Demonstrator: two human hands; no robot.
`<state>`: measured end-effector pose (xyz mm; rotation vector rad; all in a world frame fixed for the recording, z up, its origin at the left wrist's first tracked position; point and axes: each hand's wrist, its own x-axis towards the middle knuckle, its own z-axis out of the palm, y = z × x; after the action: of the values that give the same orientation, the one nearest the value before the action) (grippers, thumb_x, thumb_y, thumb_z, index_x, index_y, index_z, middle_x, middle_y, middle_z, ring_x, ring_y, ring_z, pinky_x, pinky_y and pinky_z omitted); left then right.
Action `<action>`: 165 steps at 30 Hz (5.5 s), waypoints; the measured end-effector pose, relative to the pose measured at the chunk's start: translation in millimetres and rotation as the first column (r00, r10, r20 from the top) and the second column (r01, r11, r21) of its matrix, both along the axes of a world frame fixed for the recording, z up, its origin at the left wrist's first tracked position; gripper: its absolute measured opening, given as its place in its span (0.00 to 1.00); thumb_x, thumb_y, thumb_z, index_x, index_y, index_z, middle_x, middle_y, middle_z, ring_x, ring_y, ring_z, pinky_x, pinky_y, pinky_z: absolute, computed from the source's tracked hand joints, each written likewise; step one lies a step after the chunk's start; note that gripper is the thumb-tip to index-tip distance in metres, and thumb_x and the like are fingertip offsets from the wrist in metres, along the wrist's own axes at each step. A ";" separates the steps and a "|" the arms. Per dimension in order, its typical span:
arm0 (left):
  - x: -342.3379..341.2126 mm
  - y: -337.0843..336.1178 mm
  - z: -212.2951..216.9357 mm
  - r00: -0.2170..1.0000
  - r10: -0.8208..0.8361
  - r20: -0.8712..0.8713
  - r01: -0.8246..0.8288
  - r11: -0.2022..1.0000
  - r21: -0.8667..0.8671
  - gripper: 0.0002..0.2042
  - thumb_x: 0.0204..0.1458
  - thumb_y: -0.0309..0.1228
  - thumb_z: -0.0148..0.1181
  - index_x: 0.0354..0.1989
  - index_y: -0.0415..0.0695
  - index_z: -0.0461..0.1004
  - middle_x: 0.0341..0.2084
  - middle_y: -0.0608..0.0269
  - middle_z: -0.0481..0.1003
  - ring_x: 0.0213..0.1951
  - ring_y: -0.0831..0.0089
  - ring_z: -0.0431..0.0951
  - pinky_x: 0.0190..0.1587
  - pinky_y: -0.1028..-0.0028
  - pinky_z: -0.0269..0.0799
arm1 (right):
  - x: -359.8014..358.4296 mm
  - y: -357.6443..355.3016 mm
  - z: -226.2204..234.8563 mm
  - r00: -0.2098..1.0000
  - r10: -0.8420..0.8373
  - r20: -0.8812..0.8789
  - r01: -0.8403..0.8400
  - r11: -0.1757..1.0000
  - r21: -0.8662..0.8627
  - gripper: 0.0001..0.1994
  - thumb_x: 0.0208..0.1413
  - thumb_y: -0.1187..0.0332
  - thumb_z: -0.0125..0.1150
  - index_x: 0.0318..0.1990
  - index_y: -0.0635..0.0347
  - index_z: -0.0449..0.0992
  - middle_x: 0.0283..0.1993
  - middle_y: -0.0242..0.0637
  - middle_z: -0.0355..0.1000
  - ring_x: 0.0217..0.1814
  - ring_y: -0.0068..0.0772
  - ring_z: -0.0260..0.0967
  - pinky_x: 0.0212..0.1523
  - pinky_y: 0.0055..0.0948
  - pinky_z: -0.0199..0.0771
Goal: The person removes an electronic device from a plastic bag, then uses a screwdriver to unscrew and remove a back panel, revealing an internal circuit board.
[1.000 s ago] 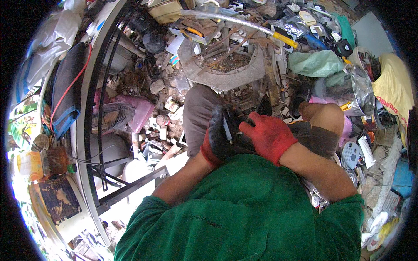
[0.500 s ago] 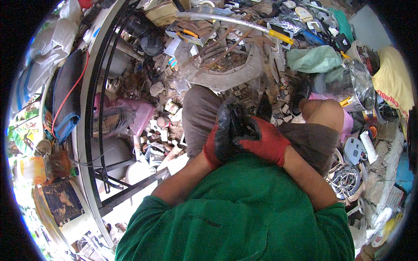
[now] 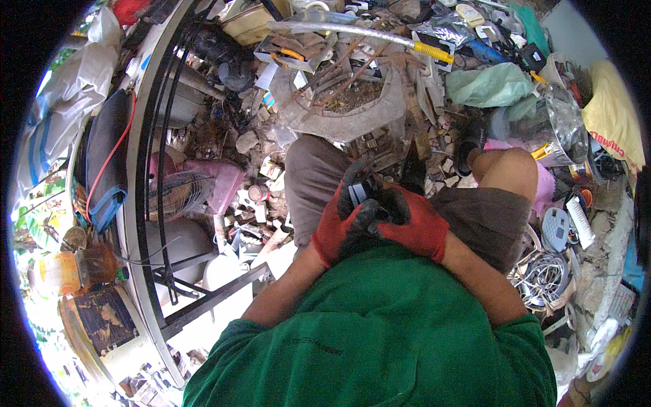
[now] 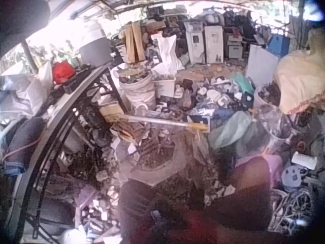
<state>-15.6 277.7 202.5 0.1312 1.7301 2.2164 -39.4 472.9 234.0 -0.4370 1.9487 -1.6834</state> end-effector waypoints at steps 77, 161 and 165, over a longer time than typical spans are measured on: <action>5.0 -72.2 -9.4 0.956 -0.198 0.216 -0.047 0.624 0.780 0.47 0.34 0.40 0.72 0.66 0.42 0.55 0.56 0.40 0.66 0.53 0.47 0.72 0.55 0.51 0.70 | 46.5 70.3 -71.7 0.978 -0.140 0.154 0.065 0.908 0.413 0.29 0.56 0.61 0.59 0.63 0.61 0.61 0.55 0.53 0.68 0.57 0.47 0.67 0.59 0.41 0.66; 43.4 -52.3 -29.5 0.843 -0.101 0.528 -0.045 0.966 0.256 0.29 0.53 0.30 0.60 0.63 0.44 0.59 0.40 0.64 0.74 0.38 0.74 0.75 0.36 0.76 0.71 | 14.6 81.0 108.4 0.790 0.072 -0.609 0.225 0.890 0.397 0.24 0.48 0.66 0.56 0.54 0.65 0.67 0.51 0.53 0.69 0.50 0.53 0.70 0.53 0.43 0.67; 36.5 -42.9 -44.4 0.874 -0.157 0.460 -0.032 0.926 0.376 0.33 0.51 0.28 0.61 0.66 0.44 0.56 0.46 0.60 0.73 0.42 0.70 0.76 0.43 0.71 0.73 | 8.7 76.2 112.9 0.739 0.063 -0.671 0.117 0.969 0.220 0.28 0.44 0.70 0.60 0.56 0.64 0.64 0.50 0.56 0.68 0.48 0.56 0.70 0.50 0.45 0.68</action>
<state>21.0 234.8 158.1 -0.2595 1.0142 2.2537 -30.7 549.1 346.9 -1.0442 2.6499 -1.3591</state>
